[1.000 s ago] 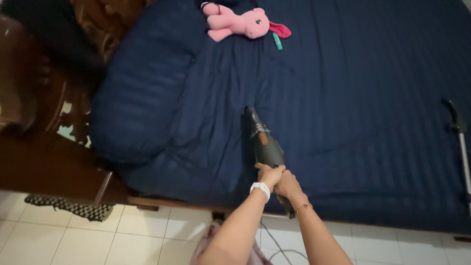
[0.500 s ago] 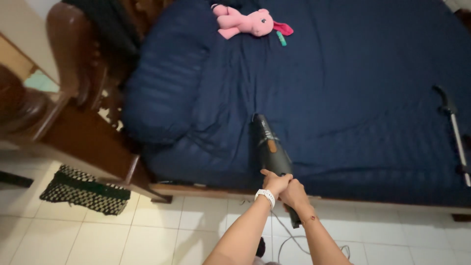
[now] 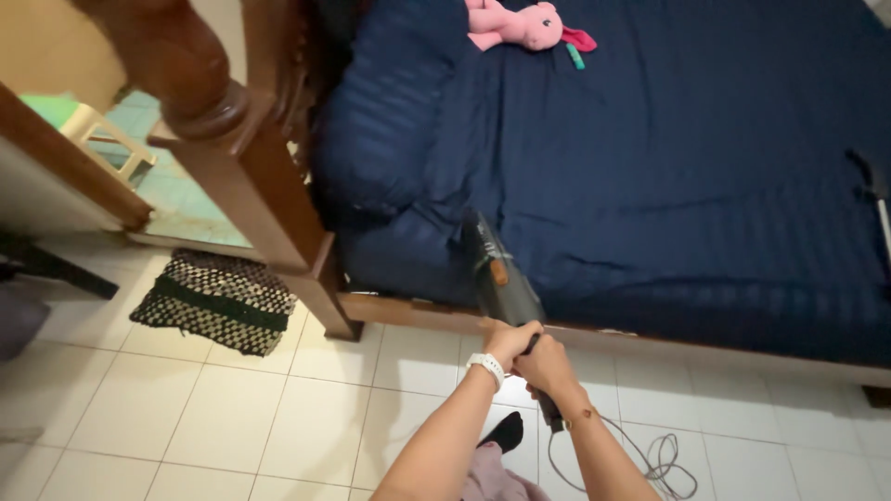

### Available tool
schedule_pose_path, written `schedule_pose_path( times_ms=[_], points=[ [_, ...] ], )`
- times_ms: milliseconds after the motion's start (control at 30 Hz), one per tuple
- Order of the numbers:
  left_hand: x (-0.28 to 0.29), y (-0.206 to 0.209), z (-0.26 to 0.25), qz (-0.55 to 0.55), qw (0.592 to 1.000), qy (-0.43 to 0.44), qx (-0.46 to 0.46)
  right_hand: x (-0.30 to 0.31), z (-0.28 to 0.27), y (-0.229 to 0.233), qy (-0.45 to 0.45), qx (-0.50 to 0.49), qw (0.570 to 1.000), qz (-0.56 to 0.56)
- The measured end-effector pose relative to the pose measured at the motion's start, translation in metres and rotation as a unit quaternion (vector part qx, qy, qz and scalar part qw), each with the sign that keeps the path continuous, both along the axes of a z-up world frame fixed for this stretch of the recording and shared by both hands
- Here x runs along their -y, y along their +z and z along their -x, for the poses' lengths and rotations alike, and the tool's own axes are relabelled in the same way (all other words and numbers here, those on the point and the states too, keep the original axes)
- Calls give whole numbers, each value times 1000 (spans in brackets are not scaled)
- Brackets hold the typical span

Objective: Vacuuming the surface of a bed using a handheld vacuum cleaner and then putting a small item away in a cabinet.

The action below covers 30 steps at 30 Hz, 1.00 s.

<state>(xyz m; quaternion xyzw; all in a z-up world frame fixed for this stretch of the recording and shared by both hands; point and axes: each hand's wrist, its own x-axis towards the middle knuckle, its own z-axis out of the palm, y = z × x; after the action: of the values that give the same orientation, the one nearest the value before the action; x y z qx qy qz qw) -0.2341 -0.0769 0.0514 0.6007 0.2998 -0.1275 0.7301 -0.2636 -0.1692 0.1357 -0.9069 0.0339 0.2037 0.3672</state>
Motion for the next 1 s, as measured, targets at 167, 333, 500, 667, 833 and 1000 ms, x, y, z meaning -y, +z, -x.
schedule_pose_path(
  times_ms=[167,333,500,667,833,1000],
  points=[
    [-2,50,38,-26,999,22,-39,3,21,7,10,-19,1000,-3],
    [25,45,48,1,998,42,-38,24,41,32,19,-54,998,29],
    [67,30,32,137,962,214,-102,55,46,37,62,-48,997,15],
    [96,28,25,123,911,369,-138,86,19,16,200,99,968,111],
    [42,32,9,199,870,450,-42,48,-11,7,290,175,925,172],
    [14,17,-30,216,893,393,26,26,-52,-7,303,212,915,161]
  ],
)
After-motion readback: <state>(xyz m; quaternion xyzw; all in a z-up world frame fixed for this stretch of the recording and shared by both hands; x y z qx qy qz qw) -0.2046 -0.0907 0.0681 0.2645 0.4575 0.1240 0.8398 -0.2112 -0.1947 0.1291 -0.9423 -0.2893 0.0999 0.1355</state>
